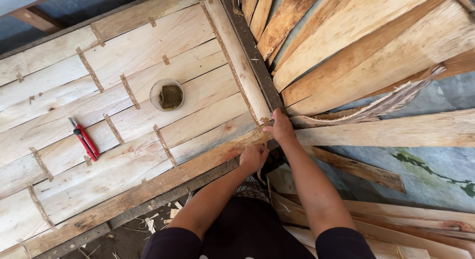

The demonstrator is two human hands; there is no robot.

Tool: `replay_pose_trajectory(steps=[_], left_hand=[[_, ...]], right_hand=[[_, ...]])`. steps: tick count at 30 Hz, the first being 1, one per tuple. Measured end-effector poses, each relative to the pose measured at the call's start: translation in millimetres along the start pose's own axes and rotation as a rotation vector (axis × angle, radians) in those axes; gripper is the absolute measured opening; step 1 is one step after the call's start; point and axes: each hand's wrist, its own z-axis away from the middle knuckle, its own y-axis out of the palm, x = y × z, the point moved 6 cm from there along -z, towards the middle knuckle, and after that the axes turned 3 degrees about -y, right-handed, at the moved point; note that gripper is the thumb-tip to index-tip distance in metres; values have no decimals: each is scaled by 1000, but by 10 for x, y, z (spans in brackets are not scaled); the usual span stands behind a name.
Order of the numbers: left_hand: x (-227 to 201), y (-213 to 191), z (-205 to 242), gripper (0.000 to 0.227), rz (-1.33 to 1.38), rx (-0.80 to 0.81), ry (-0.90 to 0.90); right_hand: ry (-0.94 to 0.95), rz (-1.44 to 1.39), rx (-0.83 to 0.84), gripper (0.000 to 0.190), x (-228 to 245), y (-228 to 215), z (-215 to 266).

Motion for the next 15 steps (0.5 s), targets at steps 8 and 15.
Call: replay_pose_trajectory(steps=[8, 15], left_hand=[[-459, 46, -27, 26, -430, 121, 123], [-377, 237, -147, 27, -626, 148, 224]], right_hand=[[161, 26, 17, 62, 101, 20, -92], [337, 98, 89, 70, 233, -23, -147]])
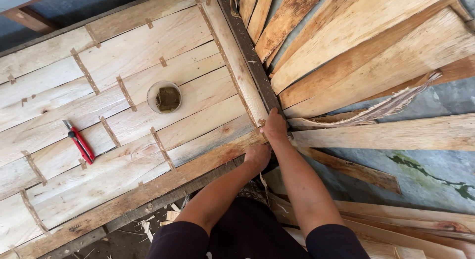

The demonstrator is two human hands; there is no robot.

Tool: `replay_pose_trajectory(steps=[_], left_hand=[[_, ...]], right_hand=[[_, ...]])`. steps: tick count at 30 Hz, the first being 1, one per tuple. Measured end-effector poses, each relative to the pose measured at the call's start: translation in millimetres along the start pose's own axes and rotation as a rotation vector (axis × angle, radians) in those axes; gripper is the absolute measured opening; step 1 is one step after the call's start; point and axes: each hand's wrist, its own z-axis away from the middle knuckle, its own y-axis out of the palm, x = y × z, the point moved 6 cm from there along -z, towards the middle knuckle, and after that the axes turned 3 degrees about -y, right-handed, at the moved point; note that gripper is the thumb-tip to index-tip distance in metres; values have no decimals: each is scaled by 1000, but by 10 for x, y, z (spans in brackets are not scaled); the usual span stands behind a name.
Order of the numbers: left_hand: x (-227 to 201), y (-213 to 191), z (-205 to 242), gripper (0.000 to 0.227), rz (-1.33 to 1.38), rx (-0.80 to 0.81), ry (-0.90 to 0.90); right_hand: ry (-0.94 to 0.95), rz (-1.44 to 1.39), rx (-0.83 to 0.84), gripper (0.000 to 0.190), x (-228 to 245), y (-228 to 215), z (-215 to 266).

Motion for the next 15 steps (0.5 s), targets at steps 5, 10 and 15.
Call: replay_pose_trajectory(steps=[5, 10, 15], left_hand=[[17, -1, 4, 30, -50, 1, 40], [7, -68, 46, 34, -42, 34, 47], [41, -20, -12, 26, -29, 41, 107]], right_hand=[[18, 36, -3, 73, 6, 33, -65], [42, 66, 24, 75, 27, 20, -63], [50, 51, 10, 76, 19, 31, -80]])
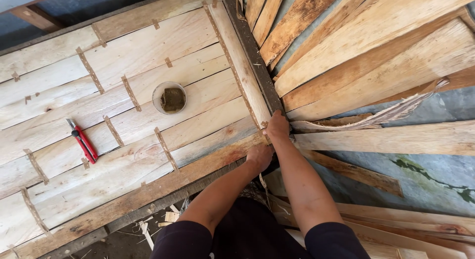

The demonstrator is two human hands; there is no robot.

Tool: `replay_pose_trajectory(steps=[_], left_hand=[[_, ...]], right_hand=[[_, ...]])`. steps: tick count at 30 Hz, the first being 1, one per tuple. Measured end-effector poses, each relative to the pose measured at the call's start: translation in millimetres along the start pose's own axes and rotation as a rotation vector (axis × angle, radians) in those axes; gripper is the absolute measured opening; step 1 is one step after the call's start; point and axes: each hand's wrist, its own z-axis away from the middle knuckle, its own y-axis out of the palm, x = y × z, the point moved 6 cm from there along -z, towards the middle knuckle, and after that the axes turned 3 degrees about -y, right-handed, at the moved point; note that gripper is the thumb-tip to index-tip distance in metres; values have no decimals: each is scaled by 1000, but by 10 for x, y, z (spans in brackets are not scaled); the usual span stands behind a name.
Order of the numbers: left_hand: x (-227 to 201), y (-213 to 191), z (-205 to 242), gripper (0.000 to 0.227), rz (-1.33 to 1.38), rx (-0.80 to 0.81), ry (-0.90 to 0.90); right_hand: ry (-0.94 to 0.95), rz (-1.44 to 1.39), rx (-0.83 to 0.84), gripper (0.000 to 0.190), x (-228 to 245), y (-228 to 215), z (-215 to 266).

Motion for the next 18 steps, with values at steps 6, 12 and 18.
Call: replay_pose_trajectory(steps=[6, 12, 18], left_hand=[[-243, -34, 175, 24, -151, 105, 88], [-479, 474, 157, 24, -90, 29, 298], [271, -507, 572, 26, 208, -3, 93]], right_hand=[[32, -12, -15, 76, 7, 35, -27], [-97, -107, -19, 60, -213, 250, -180], [-297, -81, -67, 63, -89, -31, 269]])
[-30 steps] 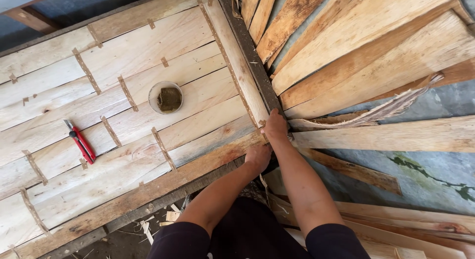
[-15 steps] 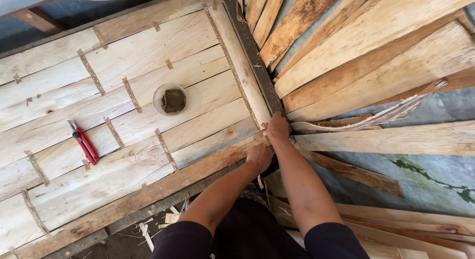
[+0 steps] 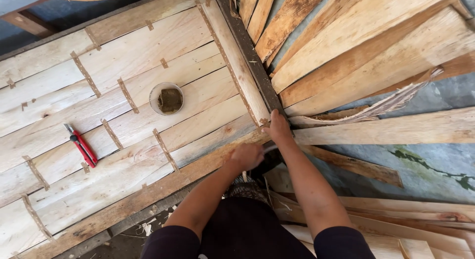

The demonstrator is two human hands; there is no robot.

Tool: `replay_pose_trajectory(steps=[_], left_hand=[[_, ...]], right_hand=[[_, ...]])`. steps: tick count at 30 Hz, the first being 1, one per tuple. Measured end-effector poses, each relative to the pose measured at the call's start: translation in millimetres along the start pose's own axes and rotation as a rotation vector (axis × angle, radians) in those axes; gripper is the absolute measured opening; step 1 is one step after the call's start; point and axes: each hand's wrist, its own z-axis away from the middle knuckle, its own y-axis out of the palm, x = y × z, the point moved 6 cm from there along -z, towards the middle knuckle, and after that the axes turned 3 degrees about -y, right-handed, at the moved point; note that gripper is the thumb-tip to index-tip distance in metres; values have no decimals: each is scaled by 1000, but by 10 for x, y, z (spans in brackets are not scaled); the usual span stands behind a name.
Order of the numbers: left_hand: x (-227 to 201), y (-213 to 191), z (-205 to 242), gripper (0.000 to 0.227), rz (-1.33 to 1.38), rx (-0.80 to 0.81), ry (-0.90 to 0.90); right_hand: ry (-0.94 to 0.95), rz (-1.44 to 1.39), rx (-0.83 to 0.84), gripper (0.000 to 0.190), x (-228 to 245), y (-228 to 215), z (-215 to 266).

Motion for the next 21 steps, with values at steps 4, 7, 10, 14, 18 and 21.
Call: replay_pose_trajectory(steps=[4, 7, 10, 14, 18, 21], left_hand=[[364, -176, -28, 22, 80, -399, 61], [403, -480, 38, 23, 47, -517, -54], [510, -618, 113, 20, 198, -673, -79], [735, -530, 27, 20, 310, -774, -58], [757, -513, 11, 21, 293, -753, -71], [750, -527, 22, 22, 287, -755, -65]], right_hand=[[-120, -8, -68, 62, -7, 62, 214], [-157, -28, -163, 50, -141, 194, 300], [-161, -104, -271, 40, -302, 346, 421], [-355, 175, -322, 65, -165, 565, 572], [-293, 266, -155, 93, 68, 661, 590], [-207, 301, -22, 110, 168, 689, 518]])
